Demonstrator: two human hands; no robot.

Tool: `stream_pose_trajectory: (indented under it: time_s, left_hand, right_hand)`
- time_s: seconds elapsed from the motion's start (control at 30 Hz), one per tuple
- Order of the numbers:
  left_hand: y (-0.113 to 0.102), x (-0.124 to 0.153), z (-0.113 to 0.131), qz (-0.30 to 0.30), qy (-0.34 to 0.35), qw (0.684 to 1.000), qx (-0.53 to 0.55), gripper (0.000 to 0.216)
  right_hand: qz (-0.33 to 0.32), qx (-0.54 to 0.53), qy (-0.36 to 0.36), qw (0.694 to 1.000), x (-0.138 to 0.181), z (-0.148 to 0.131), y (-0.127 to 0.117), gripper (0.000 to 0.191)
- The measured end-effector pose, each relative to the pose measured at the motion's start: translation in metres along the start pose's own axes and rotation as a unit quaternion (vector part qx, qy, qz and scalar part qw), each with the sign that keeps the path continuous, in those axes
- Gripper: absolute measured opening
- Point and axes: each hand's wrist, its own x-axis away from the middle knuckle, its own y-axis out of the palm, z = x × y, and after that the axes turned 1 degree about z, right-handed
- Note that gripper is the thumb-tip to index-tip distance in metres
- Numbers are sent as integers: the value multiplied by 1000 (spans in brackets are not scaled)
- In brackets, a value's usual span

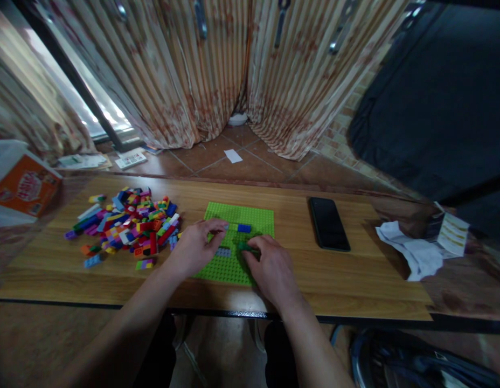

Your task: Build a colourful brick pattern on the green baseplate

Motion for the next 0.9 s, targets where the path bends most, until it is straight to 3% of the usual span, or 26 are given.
stream_pose_trajectory:
  time_s: [0.1,0.17,0.37,0.73,0.9]
  left_hand:
    - [3,2,1,-6,11,1000,6,23]
    - [6,2,3,-15,25,1000,7,26]
    - [16,1,8,-49,56,997,4,44]
    - [26,0,8,-55,66,996,-30,50]
    - [28,1,8,-53,67,996,-25,51]
  right_hand:
    - [73,28,69,995,-4,3,5,18]
    - [88,59,83,991,-7,4,9,24]
    - [73,105,85,988,-9,-3,18,30]
    - [41,2,41,998,-12,6,10,25]
    - [48,-16,67,997,-17,7,12,25]
